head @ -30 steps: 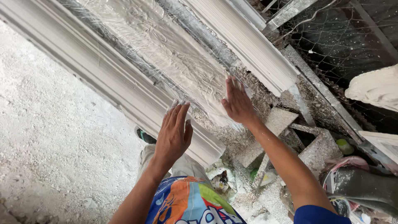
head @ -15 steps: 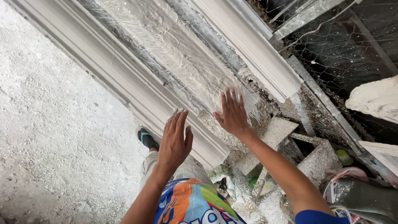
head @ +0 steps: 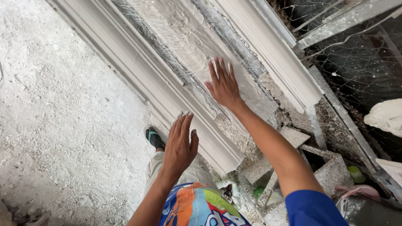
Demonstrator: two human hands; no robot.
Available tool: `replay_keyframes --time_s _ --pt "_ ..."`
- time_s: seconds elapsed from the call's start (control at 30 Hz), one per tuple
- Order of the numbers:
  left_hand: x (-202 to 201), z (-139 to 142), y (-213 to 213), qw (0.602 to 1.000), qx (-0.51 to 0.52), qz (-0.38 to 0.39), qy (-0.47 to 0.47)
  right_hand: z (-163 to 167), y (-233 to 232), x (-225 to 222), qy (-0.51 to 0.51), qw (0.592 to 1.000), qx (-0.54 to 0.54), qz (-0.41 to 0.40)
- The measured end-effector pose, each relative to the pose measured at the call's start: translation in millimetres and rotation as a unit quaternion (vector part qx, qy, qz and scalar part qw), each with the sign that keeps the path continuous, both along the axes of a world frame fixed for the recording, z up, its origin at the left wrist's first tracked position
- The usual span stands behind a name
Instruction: The person retrieves a bundle of white fiberglass strands from a bucket and lays them over a long white molding profile. They then use a small plastic cup to scoop a white liquid from a bucket and pour it over the strands, smoothing the matting with their hands to embed it into the liquid.
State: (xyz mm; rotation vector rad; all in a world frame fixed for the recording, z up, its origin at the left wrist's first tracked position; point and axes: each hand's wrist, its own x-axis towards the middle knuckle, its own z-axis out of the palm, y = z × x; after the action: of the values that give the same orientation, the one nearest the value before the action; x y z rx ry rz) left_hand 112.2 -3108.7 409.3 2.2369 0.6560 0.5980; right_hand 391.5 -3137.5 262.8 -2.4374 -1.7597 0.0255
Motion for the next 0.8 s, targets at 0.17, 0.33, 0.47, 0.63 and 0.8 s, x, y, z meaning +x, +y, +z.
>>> replay_keyframes --time_s 0.17,0.33,0.47,0.63,0.8 --pt "-5.9 -1.8 1.6 1.0 -0.002 0.004 0.001 -2.1 47.3 13.8 0.04 0.998 -0.038 -0.037" --pt "-5.2 -2.7 5.4 1.0 -0.022 0.012 -0.015 10.0 -54.4 8.7 0.031 0.995 -0.094 -0.01" --pt "4.0 -2.7 11.5 0.998 -0.042 0.005 -0.036 22.8 -153.6 -10.2 0.039 0.994 -0.095 -0.032" --pt "23.1 -0.4 19.7 0.997 -0.042 -0.035 -0.063 12.3 -133.9 -10.7 0.021 0.994 -0.085 -0.065" --pt "35.8 -0.3 40.6 0.994 -0.047 -0.071 -0.068 10.6 -58.4 -8.4 0.023 0.999 -0.019 -0.021"
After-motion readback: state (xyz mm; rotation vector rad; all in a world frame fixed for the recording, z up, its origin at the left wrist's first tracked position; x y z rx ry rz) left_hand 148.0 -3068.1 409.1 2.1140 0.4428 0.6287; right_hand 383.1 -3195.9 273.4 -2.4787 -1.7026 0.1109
